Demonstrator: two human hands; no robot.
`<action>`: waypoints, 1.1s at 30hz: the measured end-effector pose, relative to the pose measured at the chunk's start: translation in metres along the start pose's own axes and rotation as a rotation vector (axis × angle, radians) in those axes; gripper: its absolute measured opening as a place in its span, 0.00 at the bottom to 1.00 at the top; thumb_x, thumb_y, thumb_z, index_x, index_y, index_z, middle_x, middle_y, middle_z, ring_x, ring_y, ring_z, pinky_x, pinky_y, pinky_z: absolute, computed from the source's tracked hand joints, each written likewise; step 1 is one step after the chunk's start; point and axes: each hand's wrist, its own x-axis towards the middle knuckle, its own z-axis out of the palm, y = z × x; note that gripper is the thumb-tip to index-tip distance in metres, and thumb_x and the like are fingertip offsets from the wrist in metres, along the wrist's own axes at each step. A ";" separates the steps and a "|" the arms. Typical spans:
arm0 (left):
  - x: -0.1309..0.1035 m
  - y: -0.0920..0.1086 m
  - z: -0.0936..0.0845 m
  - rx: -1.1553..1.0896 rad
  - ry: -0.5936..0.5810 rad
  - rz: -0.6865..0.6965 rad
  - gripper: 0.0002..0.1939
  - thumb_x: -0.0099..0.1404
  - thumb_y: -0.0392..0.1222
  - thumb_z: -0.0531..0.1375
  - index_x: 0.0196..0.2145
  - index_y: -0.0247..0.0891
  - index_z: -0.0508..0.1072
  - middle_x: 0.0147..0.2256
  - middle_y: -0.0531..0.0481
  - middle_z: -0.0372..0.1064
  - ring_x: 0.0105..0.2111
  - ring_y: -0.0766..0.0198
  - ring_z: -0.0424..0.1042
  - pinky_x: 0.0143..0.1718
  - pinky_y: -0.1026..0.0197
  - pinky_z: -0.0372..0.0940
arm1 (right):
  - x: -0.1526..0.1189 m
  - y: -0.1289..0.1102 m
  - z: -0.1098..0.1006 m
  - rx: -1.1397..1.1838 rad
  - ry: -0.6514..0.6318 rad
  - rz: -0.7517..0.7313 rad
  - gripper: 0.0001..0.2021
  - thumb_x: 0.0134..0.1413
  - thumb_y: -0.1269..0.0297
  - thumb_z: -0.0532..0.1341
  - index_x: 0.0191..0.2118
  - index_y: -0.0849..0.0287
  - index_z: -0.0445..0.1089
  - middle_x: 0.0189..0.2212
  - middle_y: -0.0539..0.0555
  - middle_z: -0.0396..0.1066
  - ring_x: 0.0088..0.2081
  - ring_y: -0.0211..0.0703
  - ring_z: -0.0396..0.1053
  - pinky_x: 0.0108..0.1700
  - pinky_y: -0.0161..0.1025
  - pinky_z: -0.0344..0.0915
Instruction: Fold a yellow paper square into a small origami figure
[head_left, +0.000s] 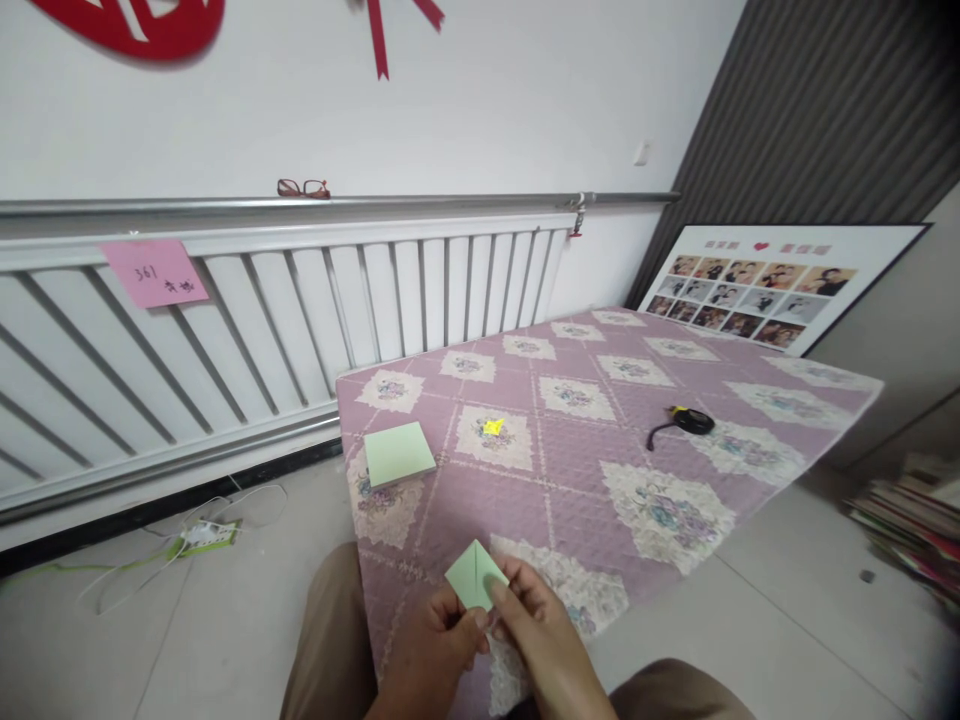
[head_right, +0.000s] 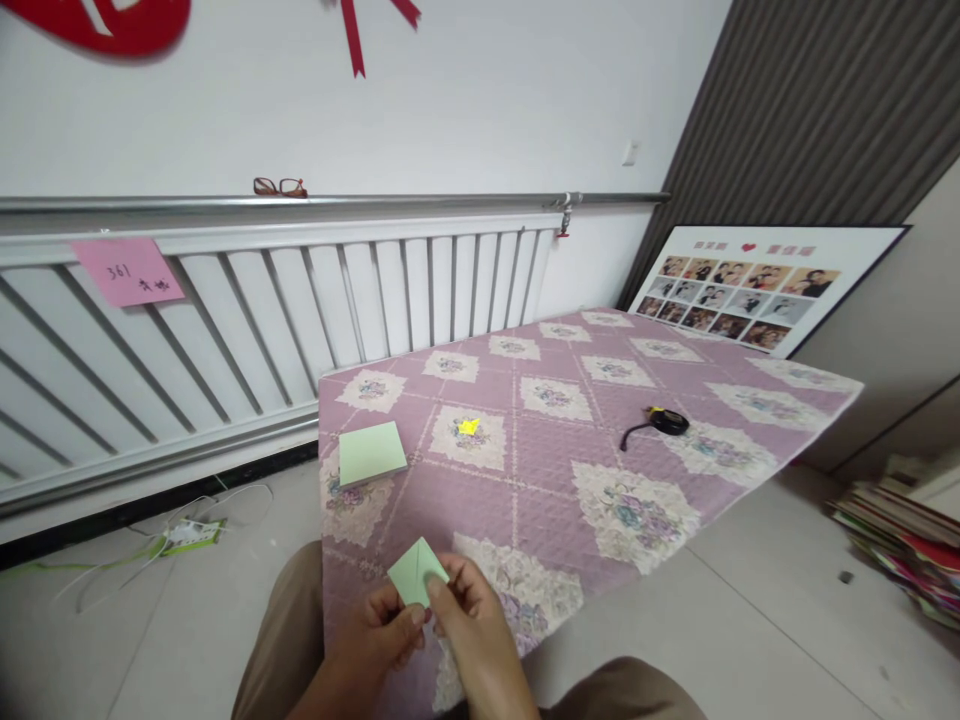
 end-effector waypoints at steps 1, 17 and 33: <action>0.001 0.001 -0.001 -0.011 0.000 0.005 0.22 0.52 0.59 0.62 0.23 0.35 0.69 0.19 0.55 0.62 0.18 0.71 0.54 0.21 0.65 0.47 | -0.002 0.005 0.000 -0.006 -0.045 0.006 0.16 0.44 0.51 0.67 0.29 0.58 0.68 0.20 0.46 0.65 0.21 0.34 0.61 0.25 0.32 0.55; -0.006 0.004 0.001 -0.021 0.026 0.028 0.21 0.51 0.58 0.63 0.23 0.34 0.70 0.19 0.55 0.61 0.19 0.71 0.53 0.22 0.65 0.48 | -0.011 0.008 0.011 0.086 0.087 0.011 0.20 0.38 0.46 0.68 0.22 0.58 0.65 0.15 0.44 0.62 0.19 0.32 0.57 0.24 0.31 0.54; -0.008 0.007 -0.006 0.085 -0.020 -0.014 0.15 0.50 0.53 0.60 0.22 0.36 0.68 0.19 0.55 0.61 0.20 0.69 0.55 0.24 0.64 0.49 | -0.005 0.029 -0.002 0.104 0.171 0.010 0.22 0.42 0.43 0.65 0.20 0.57 0.61 0.14 0.44 0.58 0.18 0.33 0.55 0.23 0.32 0.52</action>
